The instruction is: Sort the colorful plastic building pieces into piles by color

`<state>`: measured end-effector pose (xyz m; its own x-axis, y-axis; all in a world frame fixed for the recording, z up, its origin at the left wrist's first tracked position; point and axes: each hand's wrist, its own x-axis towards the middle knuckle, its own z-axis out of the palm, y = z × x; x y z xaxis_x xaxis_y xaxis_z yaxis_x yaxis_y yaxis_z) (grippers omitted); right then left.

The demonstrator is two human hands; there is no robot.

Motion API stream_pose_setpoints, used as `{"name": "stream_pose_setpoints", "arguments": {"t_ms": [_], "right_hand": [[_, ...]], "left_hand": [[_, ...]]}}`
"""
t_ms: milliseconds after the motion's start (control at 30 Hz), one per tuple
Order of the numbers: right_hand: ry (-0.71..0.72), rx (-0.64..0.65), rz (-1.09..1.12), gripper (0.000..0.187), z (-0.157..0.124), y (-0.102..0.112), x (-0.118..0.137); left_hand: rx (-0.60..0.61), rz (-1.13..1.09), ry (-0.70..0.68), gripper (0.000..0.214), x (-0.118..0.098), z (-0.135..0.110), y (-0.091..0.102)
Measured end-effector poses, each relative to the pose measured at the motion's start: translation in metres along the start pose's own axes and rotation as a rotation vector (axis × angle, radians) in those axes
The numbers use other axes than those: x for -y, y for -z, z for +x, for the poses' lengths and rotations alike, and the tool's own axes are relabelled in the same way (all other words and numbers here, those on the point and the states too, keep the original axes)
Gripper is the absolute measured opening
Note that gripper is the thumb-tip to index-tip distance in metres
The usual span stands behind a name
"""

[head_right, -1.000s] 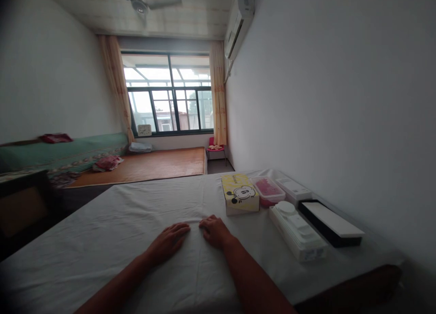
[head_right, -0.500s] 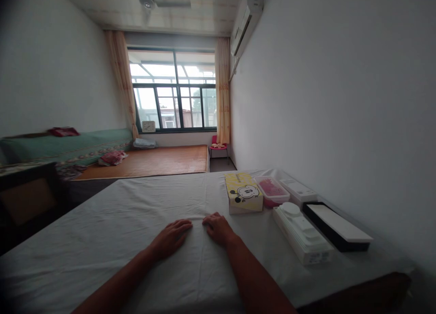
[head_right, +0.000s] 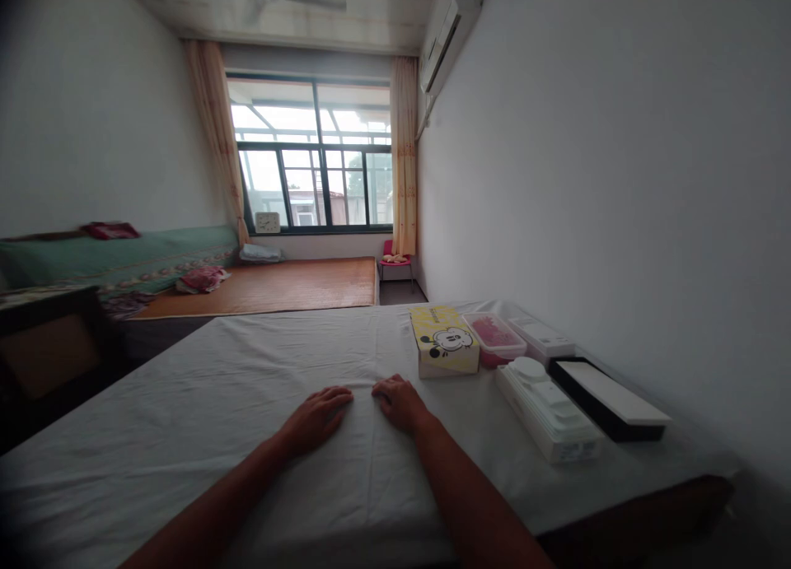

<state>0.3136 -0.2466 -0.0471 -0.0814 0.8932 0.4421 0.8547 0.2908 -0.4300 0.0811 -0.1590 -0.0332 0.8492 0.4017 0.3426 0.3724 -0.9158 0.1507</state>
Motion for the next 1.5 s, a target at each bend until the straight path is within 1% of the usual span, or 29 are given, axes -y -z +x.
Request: {"name": "stream_pose_setpoints", "arguments": {"t_ms": [233,567,767,1100,1500], "right_hand": [[-0.012,-0.009,-0.008,0.035,-0.0022,-0.0004,0.0019],[0.0,-0.031,0.025,0.035,0.0002,-0.0037,-0.0015],[-0.014,-0.047,0.028,0.035,0.0002,-0.0048,-0.0027],[-0.023,-0.028,0.008,0.037,-0.0034,-0.0006,0.0019],[-0.01,0.006,0.004,0.037,-0.0075,-0.0018,0.0039]], "left_hand": [[-0.006,0.0,-0.008,0.038,-0.0011,-0.0015,0.0016],[-0.045,-0.001,-0.017,0.037,0.0044,-0.0031,-0.0047],[-0.027,-0.009,-0.018,0.037,0.0029,-0.0024,-0.0013],[-0.024,0.0,0.001,0.035,-0.0045,-0.0037,0.0028],[-0.034,-0.031,-0.008,0.038,-0.0016,-0.0044,0.0018]]}}
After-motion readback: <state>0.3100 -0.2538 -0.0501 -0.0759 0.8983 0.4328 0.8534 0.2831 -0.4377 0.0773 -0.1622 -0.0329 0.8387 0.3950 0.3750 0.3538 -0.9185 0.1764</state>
